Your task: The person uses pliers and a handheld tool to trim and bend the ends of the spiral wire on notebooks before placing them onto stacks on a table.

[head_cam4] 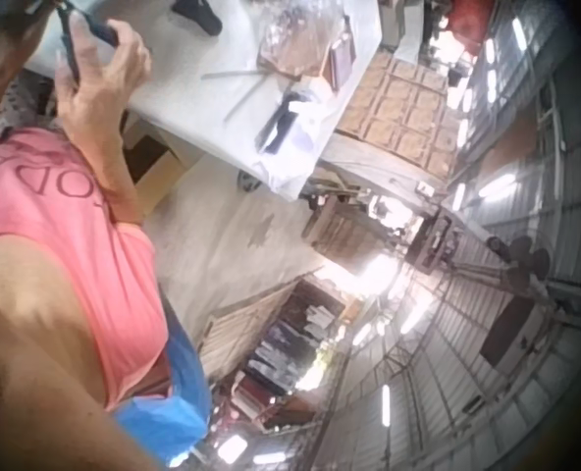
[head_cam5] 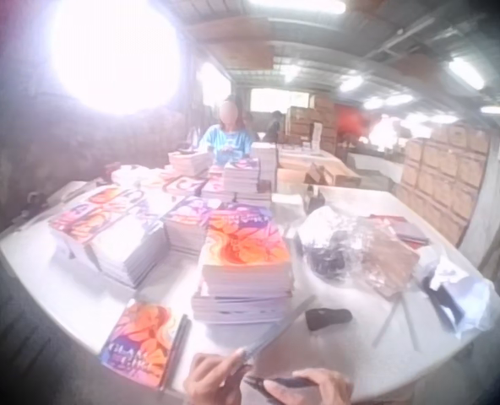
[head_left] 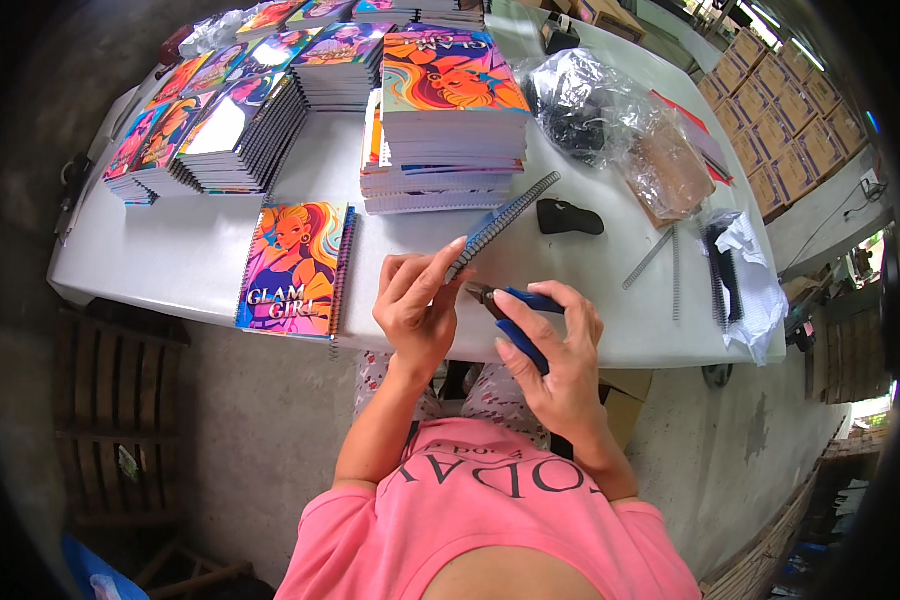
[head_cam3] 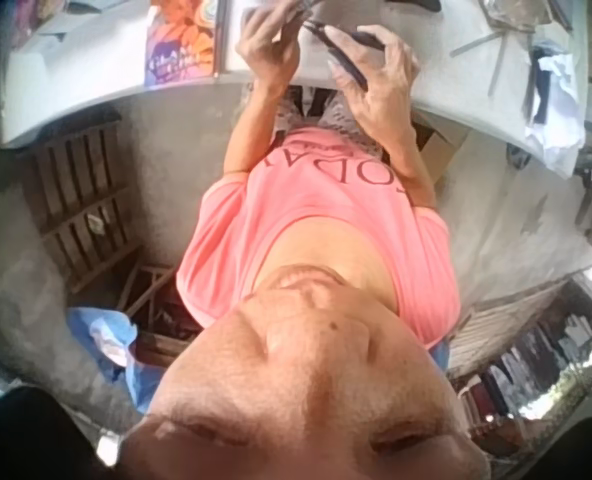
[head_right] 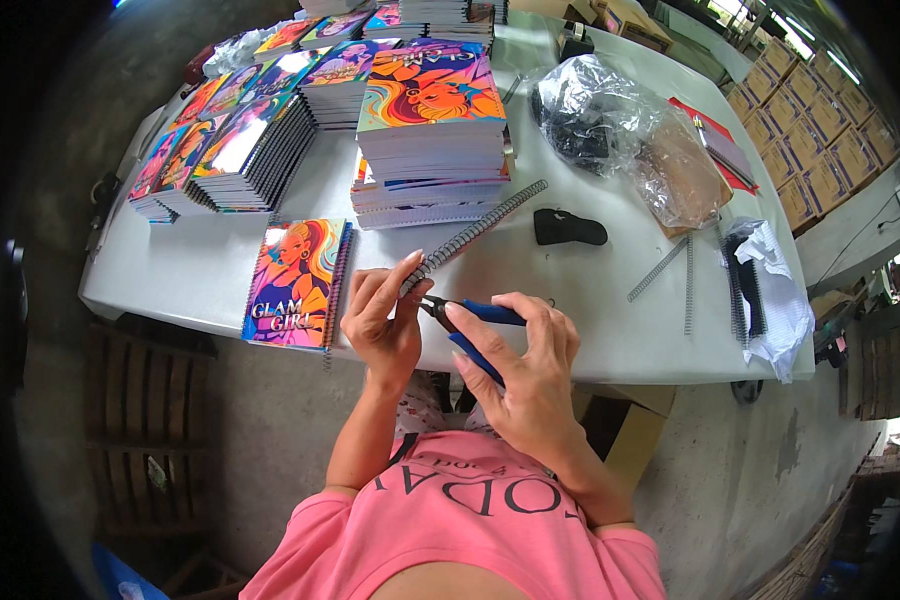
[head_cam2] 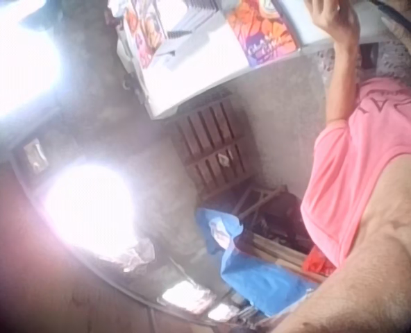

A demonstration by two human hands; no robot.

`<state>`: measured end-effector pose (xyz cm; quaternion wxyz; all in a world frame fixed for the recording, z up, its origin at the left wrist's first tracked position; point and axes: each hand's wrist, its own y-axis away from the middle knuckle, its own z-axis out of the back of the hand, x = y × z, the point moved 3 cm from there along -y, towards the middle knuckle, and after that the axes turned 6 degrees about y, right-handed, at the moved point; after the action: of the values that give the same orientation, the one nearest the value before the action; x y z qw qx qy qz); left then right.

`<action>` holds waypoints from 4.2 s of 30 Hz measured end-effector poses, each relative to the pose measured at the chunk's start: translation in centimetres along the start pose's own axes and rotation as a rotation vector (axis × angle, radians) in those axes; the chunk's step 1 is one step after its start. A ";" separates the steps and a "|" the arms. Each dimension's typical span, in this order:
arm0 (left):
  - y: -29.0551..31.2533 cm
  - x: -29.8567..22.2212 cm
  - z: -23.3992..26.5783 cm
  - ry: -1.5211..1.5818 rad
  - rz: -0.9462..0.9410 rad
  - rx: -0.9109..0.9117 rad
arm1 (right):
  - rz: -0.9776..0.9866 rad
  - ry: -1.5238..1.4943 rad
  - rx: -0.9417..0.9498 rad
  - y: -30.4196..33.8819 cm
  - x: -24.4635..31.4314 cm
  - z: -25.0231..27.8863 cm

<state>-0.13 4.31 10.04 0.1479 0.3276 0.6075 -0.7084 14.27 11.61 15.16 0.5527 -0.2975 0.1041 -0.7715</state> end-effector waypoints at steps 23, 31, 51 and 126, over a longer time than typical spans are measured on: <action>0.4 1.4 6.0 0.512 0.455 -0.423 | -0.218 0.519 0.321 6.3 -10.7 -7.3; 2.8 -0.8 12.9 0.861 0.433 -0.535 | -0.310 -1.084 -0.034 -0.6 -3.7 -9.0; -0.7 5.6 24.0 -0.074 0.689 -0.413 | -0.638 -1.318 0.429 -11.5 4.3 -22.6; -0.9 -4.5 -2.3 -0.428 -0.283 0.512 | -0.118 -0.199 -0.010 -0.3 -7.1 0.0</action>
<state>3.32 5.90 13.48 0.0853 0.1108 0.4051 -0.9035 15.53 18.18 12.85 0.5125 -0.3812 0.0348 -0.7686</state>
